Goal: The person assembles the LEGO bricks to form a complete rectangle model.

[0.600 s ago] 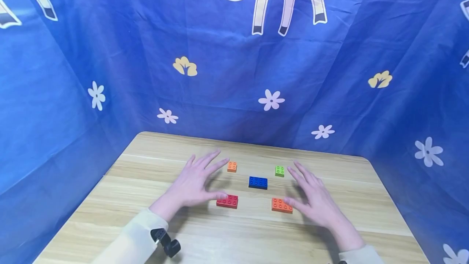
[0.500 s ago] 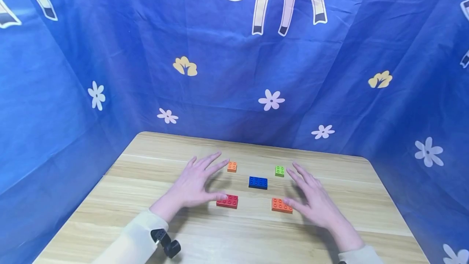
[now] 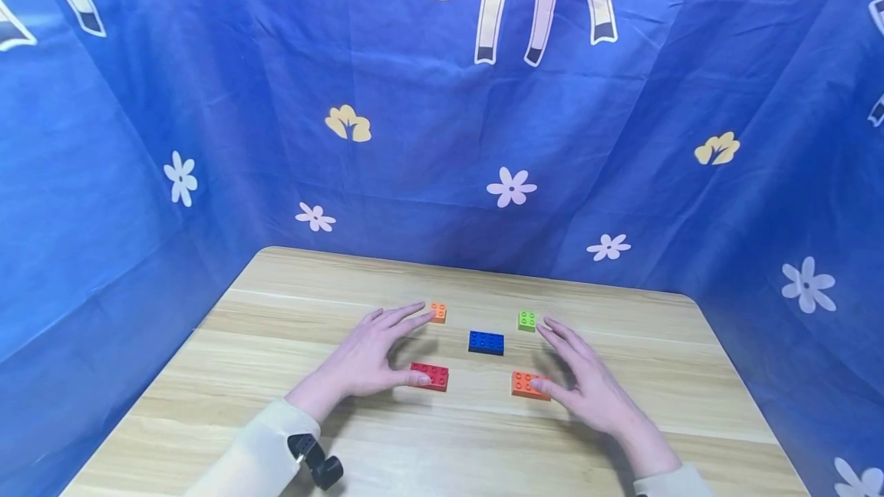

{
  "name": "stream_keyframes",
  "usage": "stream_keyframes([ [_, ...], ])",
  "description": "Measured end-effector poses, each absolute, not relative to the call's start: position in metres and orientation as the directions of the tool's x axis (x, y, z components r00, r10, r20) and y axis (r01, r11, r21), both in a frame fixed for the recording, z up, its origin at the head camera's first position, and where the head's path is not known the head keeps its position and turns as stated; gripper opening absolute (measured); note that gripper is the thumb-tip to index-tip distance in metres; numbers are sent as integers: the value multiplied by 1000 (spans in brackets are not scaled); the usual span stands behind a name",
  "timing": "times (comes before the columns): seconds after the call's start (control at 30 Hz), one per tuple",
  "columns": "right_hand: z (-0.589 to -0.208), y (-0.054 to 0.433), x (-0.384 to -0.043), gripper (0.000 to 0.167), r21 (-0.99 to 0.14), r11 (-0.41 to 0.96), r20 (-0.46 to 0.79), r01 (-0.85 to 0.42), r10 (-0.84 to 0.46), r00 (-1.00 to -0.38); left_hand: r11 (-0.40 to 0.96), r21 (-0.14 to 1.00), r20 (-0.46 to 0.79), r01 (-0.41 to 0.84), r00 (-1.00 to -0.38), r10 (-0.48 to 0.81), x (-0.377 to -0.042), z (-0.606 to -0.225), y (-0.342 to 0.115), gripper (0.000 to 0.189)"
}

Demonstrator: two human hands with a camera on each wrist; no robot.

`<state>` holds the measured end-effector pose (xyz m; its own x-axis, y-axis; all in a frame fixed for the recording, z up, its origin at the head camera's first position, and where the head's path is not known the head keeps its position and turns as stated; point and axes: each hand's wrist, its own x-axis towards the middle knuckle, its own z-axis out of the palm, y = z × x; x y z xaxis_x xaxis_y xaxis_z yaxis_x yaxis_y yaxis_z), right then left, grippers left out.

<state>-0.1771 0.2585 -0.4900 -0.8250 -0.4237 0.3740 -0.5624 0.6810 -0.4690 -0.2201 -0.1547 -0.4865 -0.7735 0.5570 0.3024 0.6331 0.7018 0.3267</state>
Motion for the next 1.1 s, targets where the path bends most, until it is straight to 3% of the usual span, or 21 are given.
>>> stream_keyframes([
  [0.43, -500, 255, -177, 79, -569, 632, 339, -527, -404, -850, 623, 507, 262, 596, -795, 547, -218, -492, -150, 91],
  [1.1, -521, 250, -176, 57, -614, 572, 377, -544, -393, -839, 499, 602, 291, 623, -754, 589, -222, -511, -144, 69],
])
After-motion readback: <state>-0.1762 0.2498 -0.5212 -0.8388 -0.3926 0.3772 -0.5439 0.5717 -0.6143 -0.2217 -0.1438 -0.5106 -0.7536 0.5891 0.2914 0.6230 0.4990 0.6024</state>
